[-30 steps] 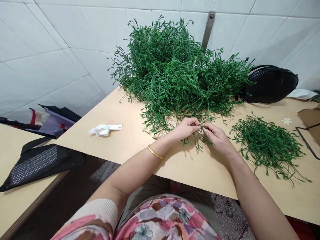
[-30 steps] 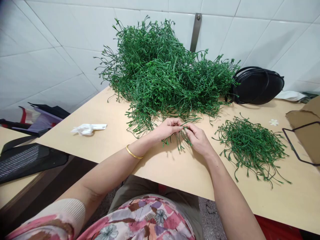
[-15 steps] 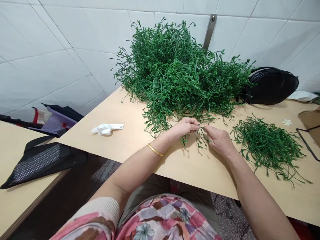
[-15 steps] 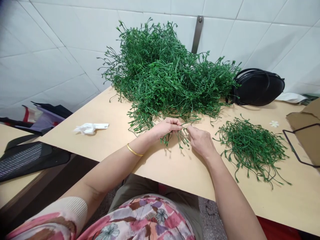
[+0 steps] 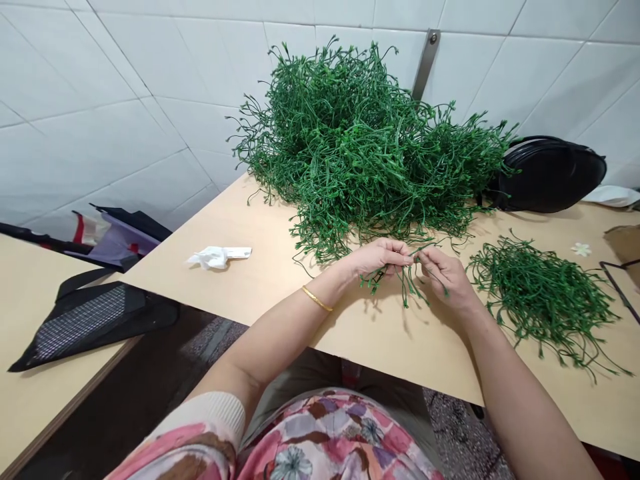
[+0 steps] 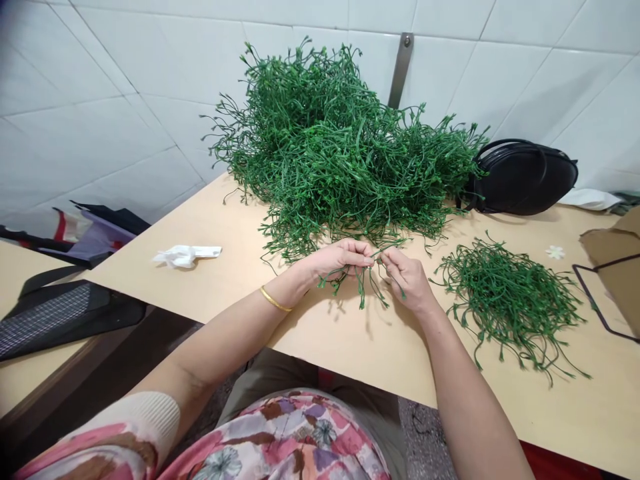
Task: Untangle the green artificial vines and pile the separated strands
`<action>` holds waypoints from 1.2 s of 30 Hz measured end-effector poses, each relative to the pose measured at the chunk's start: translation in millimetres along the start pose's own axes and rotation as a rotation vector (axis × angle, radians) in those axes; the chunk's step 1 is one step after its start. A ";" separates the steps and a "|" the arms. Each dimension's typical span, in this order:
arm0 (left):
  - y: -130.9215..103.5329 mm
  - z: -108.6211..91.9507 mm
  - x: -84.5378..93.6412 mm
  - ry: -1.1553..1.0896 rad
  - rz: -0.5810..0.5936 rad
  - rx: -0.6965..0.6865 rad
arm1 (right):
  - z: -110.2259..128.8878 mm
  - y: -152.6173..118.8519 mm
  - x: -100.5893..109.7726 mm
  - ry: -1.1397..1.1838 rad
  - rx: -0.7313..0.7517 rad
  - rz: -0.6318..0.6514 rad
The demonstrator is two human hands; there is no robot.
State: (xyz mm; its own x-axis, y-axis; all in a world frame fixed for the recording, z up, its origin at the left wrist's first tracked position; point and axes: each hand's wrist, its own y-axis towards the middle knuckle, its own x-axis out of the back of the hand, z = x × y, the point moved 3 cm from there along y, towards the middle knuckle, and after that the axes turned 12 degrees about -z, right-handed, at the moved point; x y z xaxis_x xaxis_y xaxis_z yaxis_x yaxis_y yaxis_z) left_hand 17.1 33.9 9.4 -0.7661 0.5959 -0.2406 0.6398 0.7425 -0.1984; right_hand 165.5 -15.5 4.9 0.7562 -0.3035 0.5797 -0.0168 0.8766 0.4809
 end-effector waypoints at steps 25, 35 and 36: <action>7.2 11.3 2.7 0.432 0.286 -0.141 | 33.9 -44.0 13.3 -0.339 0.114 0.329; 3.1 9.8 -4.3 0.382 0.159 -0.070 | 17.0 -30.0 12.7 -0.255 -0.011 0.159; 4.6 9.6 -2.8 0.383 0.106 -0.101 | 16.3 -23.2 10.6 -0.233 -0.007 0.160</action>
State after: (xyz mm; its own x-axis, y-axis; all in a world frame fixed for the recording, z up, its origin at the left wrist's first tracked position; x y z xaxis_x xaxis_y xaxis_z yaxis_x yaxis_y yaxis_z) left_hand 22.8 32.8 0.1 -0.6753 0.7277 0.1203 0.7222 0.6855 -0.0923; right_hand 163.2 -45.1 10.7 0.5738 -0.2381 0.7836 -0.1184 0.9227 0.3670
